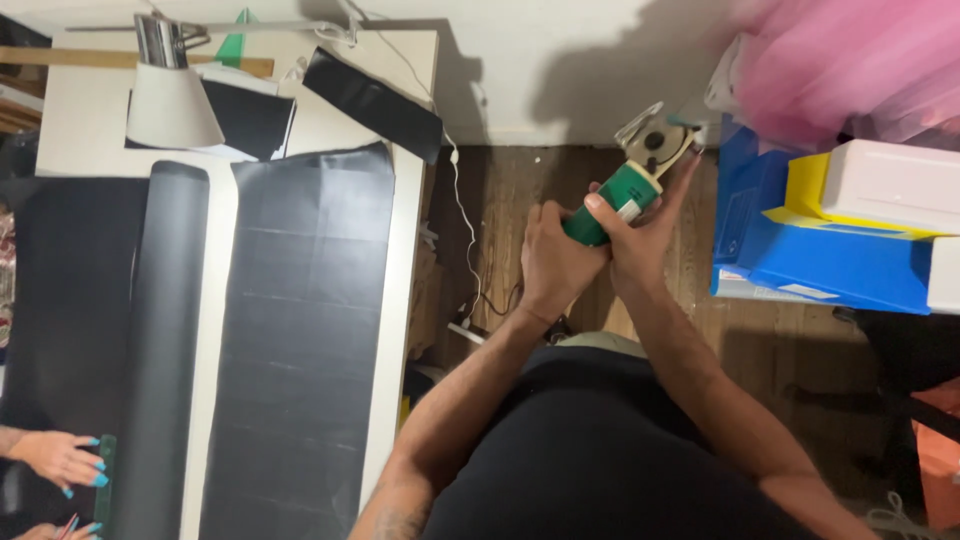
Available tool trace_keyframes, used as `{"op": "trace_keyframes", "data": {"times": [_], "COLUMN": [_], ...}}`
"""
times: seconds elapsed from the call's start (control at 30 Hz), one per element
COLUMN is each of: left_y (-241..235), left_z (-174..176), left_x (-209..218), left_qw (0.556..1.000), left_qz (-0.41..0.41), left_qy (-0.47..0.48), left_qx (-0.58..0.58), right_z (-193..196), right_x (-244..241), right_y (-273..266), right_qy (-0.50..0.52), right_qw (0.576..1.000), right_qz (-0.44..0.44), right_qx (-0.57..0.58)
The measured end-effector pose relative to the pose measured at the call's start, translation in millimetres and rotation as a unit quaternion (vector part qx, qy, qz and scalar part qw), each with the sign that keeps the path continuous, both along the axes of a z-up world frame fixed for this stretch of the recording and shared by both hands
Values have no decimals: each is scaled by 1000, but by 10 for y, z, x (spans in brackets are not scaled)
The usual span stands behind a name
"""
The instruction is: Cutting large sheets of black leather using an electric rotary cutter on a workshop table
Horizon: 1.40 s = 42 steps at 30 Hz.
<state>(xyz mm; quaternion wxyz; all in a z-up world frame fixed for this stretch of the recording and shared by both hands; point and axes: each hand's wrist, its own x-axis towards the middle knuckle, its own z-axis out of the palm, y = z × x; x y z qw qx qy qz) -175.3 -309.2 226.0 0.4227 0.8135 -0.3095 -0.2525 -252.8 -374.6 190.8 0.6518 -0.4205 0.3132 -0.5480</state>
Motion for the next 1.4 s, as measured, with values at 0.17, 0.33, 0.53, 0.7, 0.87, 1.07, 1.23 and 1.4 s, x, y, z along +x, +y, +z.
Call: {"op": "trace_keyframes", "data": {"times": [0.17, 0.33, 0.53, 0.7, 0.87, 1.07, 1.23, 1.4], "left_y": [31, 45, 63, 30, 102, 58, 68, 70], "left_z": [-59, -13, -83, -161, -130, -182, -200, -179], "left_x": [-34, -36, -46, -34, -71, -84, -101, -107], "left_qw": [997, 994, 992, 990, 986, 986, 984, 983], "left_qz": [-19, -26, -21, -20, -20, -18, -14, -3], "left_qy": [33, 42, 50, 55, 73, 75, 88, 93], "left_qx": [65, 93, 113, 132, 151, 151, 157, 156], "right_z": [-297, -543, -622, -582, -710, -736, -734, -781], "right_x": [-87, -128, -137, -122, -180, -193, -192, -207], "right_y": [-162, -182, -161, -179, -120, -160, -165, -206], "right_qy": [10, 8, 16, 54, 96, 129, 132, 133], "right_qw": [999, 1000, 998, 996, 993, 990, 990, 989], "right_qz": [-31, -19, -20, -12, -1, 0, -3, 13], "right_qx": [9, 20, 54, 69, 64, 55, 58, 62]}}
